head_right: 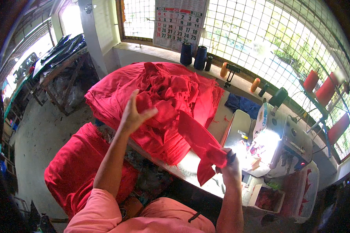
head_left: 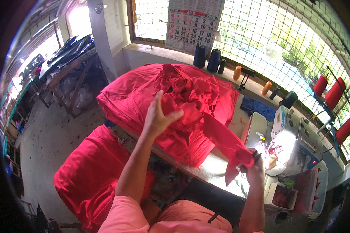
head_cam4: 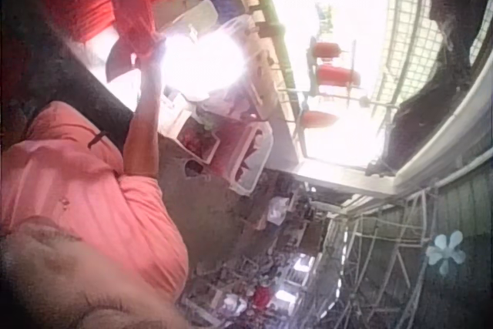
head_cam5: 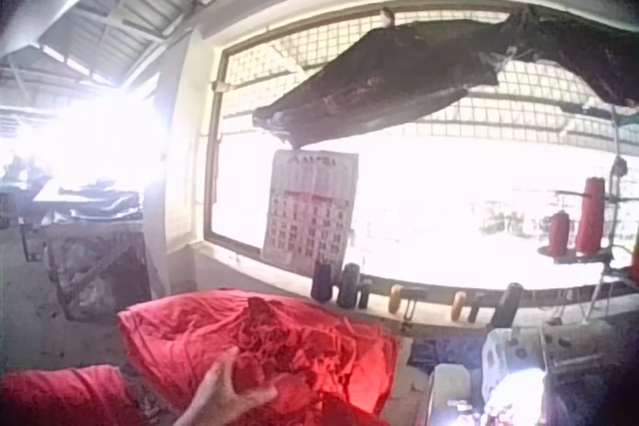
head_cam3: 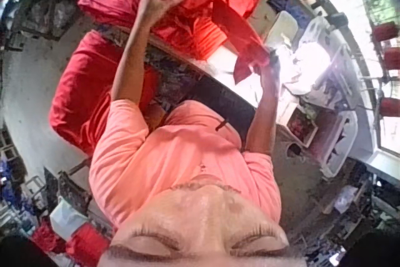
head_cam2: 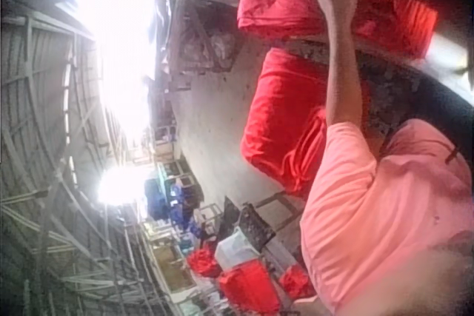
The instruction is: The person repeatedly picks up red fabric pieces from a pile, trims loose threads or edges using scissors, and places the trimmed pieces into a nearby container. The process is repeated continuously with multiple fabric pieces.
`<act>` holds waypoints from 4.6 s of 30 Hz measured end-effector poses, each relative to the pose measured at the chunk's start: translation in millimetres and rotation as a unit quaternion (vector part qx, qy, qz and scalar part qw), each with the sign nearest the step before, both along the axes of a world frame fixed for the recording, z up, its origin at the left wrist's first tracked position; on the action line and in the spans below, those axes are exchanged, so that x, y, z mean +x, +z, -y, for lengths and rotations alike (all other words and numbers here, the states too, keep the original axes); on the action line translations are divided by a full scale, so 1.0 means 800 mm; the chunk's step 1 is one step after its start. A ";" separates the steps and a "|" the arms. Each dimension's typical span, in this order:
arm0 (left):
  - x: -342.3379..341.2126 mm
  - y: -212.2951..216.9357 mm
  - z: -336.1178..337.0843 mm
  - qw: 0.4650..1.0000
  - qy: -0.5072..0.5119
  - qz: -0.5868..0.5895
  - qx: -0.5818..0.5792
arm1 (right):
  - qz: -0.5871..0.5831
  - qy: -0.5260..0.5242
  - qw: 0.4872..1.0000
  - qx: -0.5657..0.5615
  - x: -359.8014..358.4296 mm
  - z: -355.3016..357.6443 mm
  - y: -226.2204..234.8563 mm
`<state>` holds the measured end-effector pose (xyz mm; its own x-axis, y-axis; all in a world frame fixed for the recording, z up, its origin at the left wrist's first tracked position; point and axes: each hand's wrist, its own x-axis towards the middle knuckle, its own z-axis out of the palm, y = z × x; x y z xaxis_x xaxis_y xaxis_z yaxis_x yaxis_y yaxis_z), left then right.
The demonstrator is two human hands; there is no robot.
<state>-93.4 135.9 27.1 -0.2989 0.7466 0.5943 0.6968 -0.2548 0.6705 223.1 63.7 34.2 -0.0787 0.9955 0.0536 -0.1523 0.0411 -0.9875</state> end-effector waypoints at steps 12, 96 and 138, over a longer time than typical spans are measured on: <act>-0.027 0.112 -0.060 0.813 -0.378 0.439 0.058 | 0.006 -0.157 0.987 0.018 0.025 0.037 0.004; 0.152 -0.033 0.100 0.790 -0.458 0.349 -0.211 | 0.094 0.112 0.989 -0.019 -0.009 -0.028 0.059; 0.153 -0.006 0.138 0.893 -0.447 -0.018 -0.048 | 0.407 0.035 0.887 0.215 -0.017 0.053 0.023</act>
<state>29.3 25.5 22.4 0.4610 0.7253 0.5112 0.2646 -0.6623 0.7010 209.6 21.5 52.2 -0.3269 0.8876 0.3245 0.5862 0.4598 -0.6671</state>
